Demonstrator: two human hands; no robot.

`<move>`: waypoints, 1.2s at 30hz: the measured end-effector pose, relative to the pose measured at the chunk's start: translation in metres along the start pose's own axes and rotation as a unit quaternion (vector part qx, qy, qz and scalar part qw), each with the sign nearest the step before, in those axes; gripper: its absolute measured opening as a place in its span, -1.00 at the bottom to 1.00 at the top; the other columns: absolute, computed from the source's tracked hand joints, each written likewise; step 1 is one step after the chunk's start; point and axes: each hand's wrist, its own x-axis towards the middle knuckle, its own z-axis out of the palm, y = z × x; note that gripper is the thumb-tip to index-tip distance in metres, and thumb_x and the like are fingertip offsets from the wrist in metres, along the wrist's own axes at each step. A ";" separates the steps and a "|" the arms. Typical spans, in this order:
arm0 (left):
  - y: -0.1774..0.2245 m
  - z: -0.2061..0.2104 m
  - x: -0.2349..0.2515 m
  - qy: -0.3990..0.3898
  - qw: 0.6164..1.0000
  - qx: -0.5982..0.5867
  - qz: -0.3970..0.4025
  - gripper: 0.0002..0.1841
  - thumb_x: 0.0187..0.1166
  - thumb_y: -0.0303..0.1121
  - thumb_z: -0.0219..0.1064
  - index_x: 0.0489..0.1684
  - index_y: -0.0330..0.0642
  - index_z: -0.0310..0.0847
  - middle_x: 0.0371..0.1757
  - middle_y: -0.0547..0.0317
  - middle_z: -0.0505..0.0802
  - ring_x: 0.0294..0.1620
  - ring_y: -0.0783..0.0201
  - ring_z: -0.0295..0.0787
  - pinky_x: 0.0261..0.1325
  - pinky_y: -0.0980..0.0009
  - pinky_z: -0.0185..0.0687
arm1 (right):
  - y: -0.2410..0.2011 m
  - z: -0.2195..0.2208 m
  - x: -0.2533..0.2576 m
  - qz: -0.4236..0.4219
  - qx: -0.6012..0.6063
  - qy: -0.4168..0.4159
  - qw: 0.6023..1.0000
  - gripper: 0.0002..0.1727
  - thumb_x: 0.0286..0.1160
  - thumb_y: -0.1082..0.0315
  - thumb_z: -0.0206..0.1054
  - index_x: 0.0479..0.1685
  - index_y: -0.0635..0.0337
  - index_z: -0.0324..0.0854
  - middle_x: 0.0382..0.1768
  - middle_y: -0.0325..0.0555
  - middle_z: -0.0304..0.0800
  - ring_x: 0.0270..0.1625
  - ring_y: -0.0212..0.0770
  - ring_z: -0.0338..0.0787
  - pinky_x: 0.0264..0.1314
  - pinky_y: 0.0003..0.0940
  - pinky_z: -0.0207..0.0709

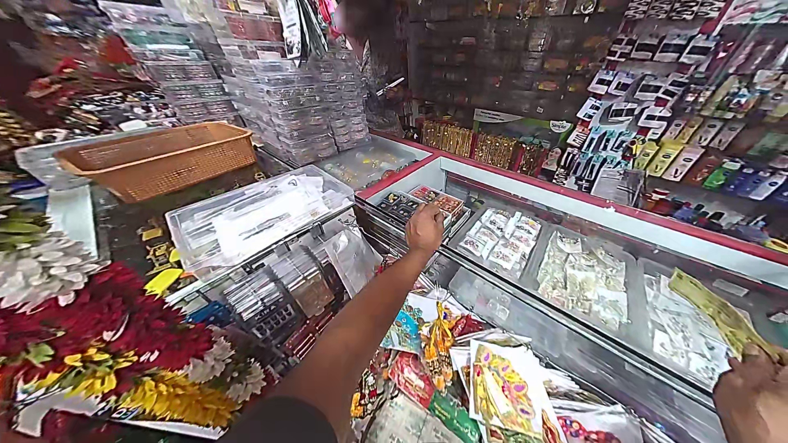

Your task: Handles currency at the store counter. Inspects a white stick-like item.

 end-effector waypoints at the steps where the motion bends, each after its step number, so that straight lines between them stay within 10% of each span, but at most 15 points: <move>1: -0.001 0.000 0.000 0.002 1.000 -0.003 -0.001 -0.69 0.73 -0.14 0.14 0.03 -0.05 0.80 0.24 0.11 0.83 0.25 0.13 0.80 0.34 0.04 0.67 | -0.001 0.000 0.000 0.004 0.000 -0.003 1.000 -0.56 0.82 0.22 -0.05 0.36 0.40 0.48 0.08 0.31 0.78 0.10 0.19 0.84 0.20 0.17 0.62; 13: -0.004 0.004 0.002 0.028 0.999 -0.034 -0.010 -0.60 0.73 -0.17 0.18 0.45 -0.07 0.57 0.35 0.01 0.77 0.27 0.06 0.79 0.35 0.04 0.68 | -0.008 -0.007 -0.004 0.016 -0.056 -0.010 0.998 -0.56 0.82 0.19 0.01 0.40 0.36 0.46 0.03 0.45 0.78 0.06 0.49 0.81 0.07 0.48 0.55; 21: -0.005 -0.004 0.007 -0.013 0.993 -0.118 -0.018 -0.59 0.74 -0.12 0.18 0.35 -0.19 0.65 0.26 -0.07 0.82 0.30 0.00 0.77 0.43 -0.05 0.60 | -0.010 -0.011 -0.001 0.010 -0.064 -0.009 0.998 -0.65 0.79 0.28 0.11 0.32 0.35 0.50 -0.10 0.44 0.79 -0.04 0.53 0.82 -0.07 0.52 0.56; 25: 0.023 -0.015 0.010 -0.068 0.873 -0.448 -0.179 -0.54 0.87 -0.09 0.05 0.24 -0.40 0.55 -0.18 -0.07 0.85 -0.37 0.20 0.81 -0.26 0.29 0.74 | -0.010 -0.010 0.000 0.018 -0.027 0.000 0.999 -0.65 0.79 0.29 0.12 0.31 0.37 0.52 -0.11 0.38 0.81 -0.05 0.43 0.84 -0.01 0.47 0.57; 27: 0.048 -0.012 -0.004 -0.121 0.817 -0.526 -0.203 -0.45 0.86 -0.02 0.04 0.38 -0.44 0.45 -0.06 -0.20 0.82 -0.26 0.10 0.84 -0.17 0.22 0.78 | -0.007 -0.010 -0.001 0.019 -0.018 -0.005 1.000 -0.65 0.80 0.27 0.12 0.30 0.37 0.52 -0.15 0.36 0.83 -0.09 0.42 0.85 -0.03 0.47 0.57; 30: 0.091 0.002 -0.028 -0.092 0.928 -0.355 -0.070 -0.44 0.72 0.00 0.25 0.45 -0.31 0.54 0.31 -0.16 0.77 0.30 0.05 0.76 0.40 0.07 0.64 | -0.007 -0.011 0.007 0.024 0.004 -0.028 0.999 -0.64 0.80 0.25 0.14 0.31 0.37 0.51 -0.16 0.29 0.84 -0.11 0.31 0.87 0.01 0.40 0.62; 36: 0.155 0.038 -0.062 -0.168 0.977 -0.127 0.024 -0.36 0.67 0.12 0.20 0.64 -0.05 0.41 0.52 -0.18 0.61 0.32 -0.13 0.73 0.28 -0.09 0.66 | -0.043 -0.017 0.043 0.125 0.173 -0.084 0.973 -0.79 0.68 0.36 0.24 -0.02 0.39 0.59 -0.36 -0.02 0.78 -0.52 -0.26 0.63 -0.44 -0.25 0.52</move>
